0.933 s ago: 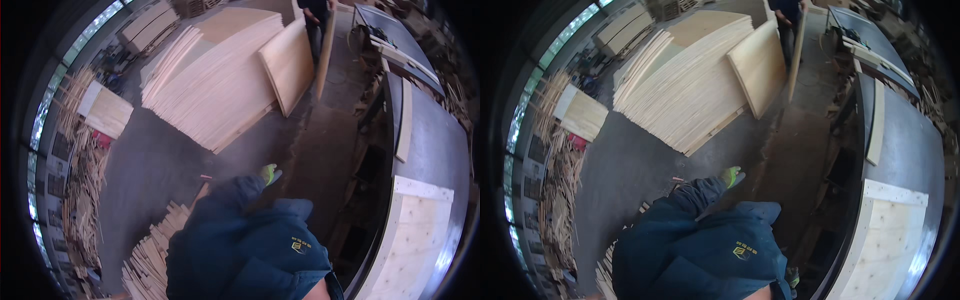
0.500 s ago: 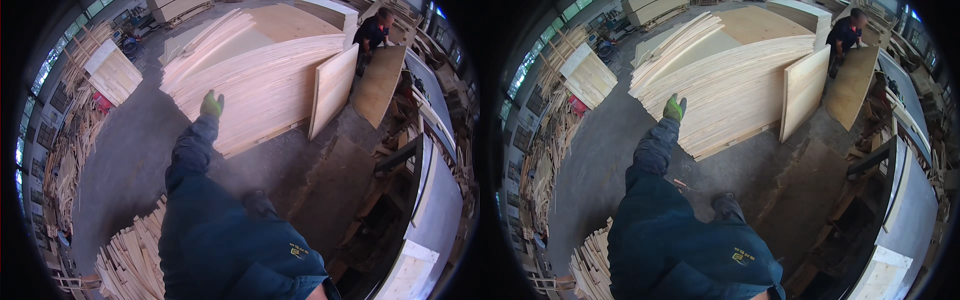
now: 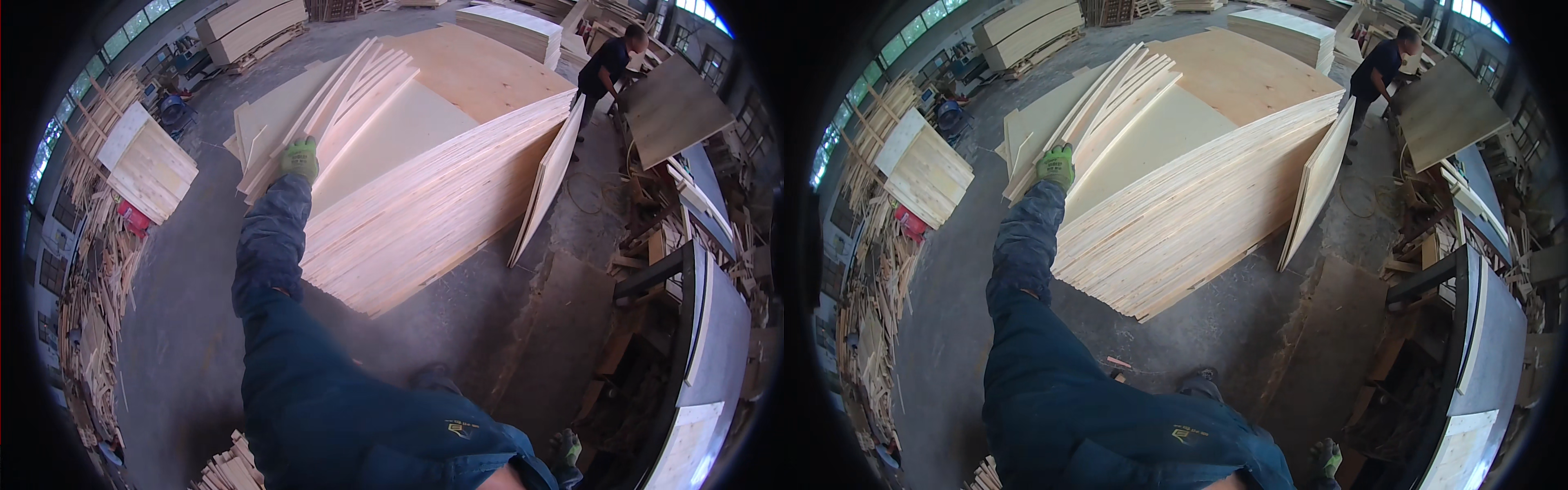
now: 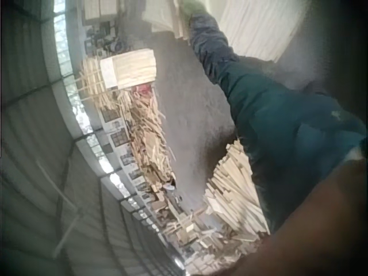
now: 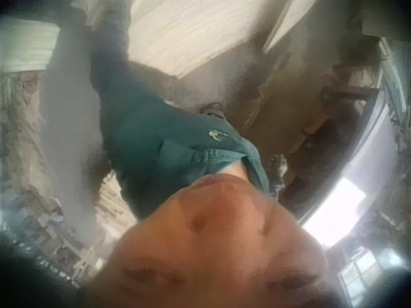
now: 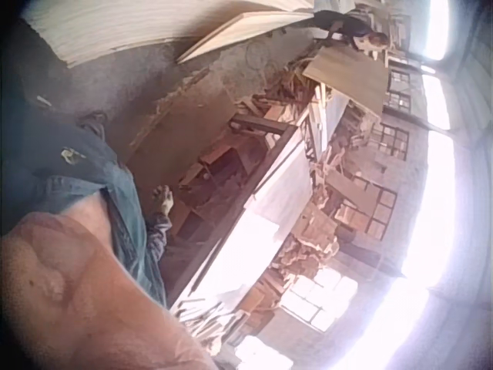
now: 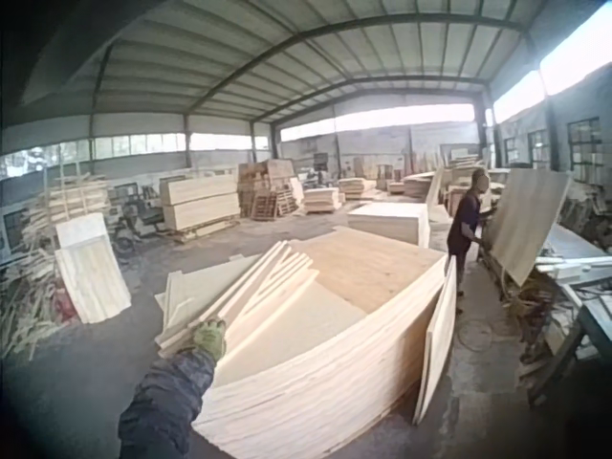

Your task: Assembling and securing wood panels using a nail gun and hammer in a workshop.

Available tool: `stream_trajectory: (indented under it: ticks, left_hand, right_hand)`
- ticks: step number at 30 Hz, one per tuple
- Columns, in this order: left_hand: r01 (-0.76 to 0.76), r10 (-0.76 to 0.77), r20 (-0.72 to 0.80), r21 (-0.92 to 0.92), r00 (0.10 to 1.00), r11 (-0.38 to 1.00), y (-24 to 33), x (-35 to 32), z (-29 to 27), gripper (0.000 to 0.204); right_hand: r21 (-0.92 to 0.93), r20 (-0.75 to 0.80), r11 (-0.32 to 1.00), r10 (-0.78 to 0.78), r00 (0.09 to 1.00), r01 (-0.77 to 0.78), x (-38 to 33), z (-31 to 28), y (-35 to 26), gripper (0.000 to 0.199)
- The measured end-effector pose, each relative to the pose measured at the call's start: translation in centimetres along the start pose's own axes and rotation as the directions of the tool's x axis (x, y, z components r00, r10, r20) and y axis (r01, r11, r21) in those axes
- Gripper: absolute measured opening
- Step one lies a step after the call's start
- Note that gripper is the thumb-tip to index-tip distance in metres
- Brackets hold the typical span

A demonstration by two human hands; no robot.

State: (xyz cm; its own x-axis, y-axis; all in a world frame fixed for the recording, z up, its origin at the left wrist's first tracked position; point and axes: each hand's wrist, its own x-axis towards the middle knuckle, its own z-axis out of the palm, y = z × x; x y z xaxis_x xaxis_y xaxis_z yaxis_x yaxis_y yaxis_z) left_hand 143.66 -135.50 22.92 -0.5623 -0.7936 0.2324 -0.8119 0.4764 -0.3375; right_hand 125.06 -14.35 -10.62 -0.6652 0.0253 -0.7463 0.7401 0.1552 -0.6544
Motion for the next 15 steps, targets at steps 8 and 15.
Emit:
stream_trajectory:
  ticks: [8,15]
  left_hand:
    - [-0.544,0.301,-0.759,-0.082,0.577,0.835,14.9,0.4,-20.1,0.034]
    - [-0.784,-0.266,-0.927,-0.368,0.266,0.499,17.3,-0.2,-38.8,0.029]
  right_hand:
    - [-0.038,0.066,0.995,0.093,0.994,-0.090,-2.7,14.3,2.6,0.023]
    - [0.082,0.073,0.996,-0.033,0.997,0.027,-7.1,20.8,0.0,0.020]
